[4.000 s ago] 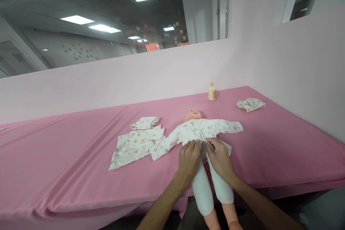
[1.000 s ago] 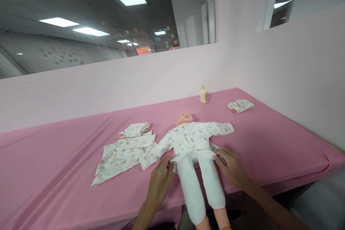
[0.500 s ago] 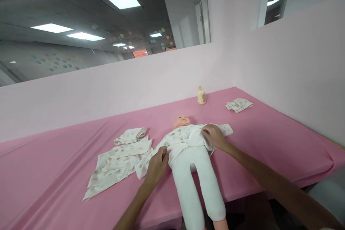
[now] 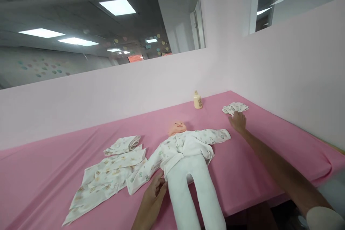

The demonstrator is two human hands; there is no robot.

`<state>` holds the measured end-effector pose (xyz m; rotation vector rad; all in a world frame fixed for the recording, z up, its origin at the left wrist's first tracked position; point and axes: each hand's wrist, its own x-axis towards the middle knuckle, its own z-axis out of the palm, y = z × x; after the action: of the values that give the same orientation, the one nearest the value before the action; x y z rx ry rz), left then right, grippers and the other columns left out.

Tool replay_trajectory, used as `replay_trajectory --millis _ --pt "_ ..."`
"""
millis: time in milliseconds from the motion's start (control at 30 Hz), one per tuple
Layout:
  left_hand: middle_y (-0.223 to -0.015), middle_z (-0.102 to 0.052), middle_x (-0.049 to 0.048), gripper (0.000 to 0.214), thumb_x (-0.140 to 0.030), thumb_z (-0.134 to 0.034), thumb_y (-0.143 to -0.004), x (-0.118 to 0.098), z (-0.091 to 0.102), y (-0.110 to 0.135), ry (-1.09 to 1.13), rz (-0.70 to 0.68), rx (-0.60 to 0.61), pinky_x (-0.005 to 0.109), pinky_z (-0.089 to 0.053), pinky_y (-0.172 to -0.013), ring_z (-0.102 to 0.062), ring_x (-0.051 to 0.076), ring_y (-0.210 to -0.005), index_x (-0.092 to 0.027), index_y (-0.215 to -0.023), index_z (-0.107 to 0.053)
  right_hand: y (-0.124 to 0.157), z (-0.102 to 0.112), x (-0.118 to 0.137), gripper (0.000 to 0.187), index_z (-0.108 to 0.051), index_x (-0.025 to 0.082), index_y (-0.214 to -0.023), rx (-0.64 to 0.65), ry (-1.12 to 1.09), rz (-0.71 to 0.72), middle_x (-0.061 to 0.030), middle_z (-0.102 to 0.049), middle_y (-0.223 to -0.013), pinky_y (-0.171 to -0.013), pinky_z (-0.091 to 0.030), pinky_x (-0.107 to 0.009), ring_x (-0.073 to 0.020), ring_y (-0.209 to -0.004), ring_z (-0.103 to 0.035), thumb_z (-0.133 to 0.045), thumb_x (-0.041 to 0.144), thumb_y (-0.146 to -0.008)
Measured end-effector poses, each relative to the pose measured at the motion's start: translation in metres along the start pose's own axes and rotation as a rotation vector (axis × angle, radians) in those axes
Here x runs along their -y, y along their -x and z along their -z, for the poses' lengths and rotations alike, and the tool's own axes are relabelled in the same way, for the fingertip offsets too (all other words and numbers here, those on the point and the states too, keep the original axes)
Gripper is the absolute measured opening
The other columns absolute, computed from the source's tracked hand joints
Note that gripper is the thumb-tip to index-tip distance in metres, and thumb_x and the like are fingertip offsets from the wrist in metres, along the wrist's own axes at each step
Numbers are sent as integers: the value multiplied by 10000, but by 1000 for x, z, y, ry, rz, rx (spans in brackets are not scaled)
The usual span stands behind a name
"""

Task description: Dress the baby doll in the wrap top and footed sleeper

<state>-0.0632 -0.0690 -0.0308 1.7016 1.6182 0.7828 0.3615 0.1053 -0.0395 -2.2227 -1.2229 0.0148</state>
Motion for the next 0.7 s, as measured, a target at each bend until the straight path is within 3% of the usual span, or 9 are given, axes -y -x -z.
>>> replay_trajectory --millis 100,200,333,433,567,633,700 --pt "-1054 -702 57 520 -473 -435 -872 2 0 0 -12 6 -22 353 -548 -866 -661 226 -1003 -200 -1302 -539 -7 -13 -14 466 -492 101 -1288 -39 -3 -44 -218 -534 -1221 -913 -367 -435 -338 -1105 -507 -445 304 -872" --pt "-1083 -701 64 501 -429 -451 -864 -2 -3 -1 -22 5 -57 353 -549 -865 -661 229 -1021 -194 -1298 -540 -10 -23 -20 575 -350 165 -1432 -79 4 10 -199 -457 -1362 -914 -371 -410 -321 -1124 -508 -442 260 -872" --pt "-1129 -692 84 404 -372 -425 -888 -8 -7 -4 -44 -38 -31 349 -552 -839 -663 237 -1012 -178 -1200 -593 -17 -29 -21 551 -400 188 -1422 -77 130 158 -167 -393 -1450 -899 -363 -389 -314 -1113 -501 -428 177 -872" --pt "-1194 -667 103 355 -303 -417 -895 7 -7 -10 -302 -127 -113 380 -542 -839 -645 267 -1061 -191 -1184 -589 -25 -30 -22 449 -531 139 -1305 -48 169 211 -194 -494 -1343 -888 -347 -407 -319 -1077 -507 -387 117 -880" --pt "-1168 -671 123 375 -110 -422 -820 40 -6 -21 -749 -381 -316 387 -515 -853 -625 283 -1098 -197 -1150 -577 -35 -30 -24 392 -633 92 -1106 -33 105 172 -221 -604 -1119 -880 -334 -429 -322 -1049 -514 -322 49 -870" --pt "-1111 -685 122 354 -65 -397 -816 42 -5 -24 -863 -433 -355 365 -508 -818 -637 267 -1058 -195 -1091 -577 -37 -28 -25 381 -639 85 -1070 -41 47 141 -216 -615 -1085 -879 -339 -419 -311 -1035 -522 -321 50 -863" --pt "-1080 -687 124 336 -61 -368 -834 32 -4 -26 -912 -392 -363 360 -495 -791 -640 259 -1025 -188 -1075 -563 -38 -23 -24 369 -630 76 -1065 -54 -22 91 -208 -625 -1039 -851 -361 -399 -298 -999 -540 -318 82 -869"
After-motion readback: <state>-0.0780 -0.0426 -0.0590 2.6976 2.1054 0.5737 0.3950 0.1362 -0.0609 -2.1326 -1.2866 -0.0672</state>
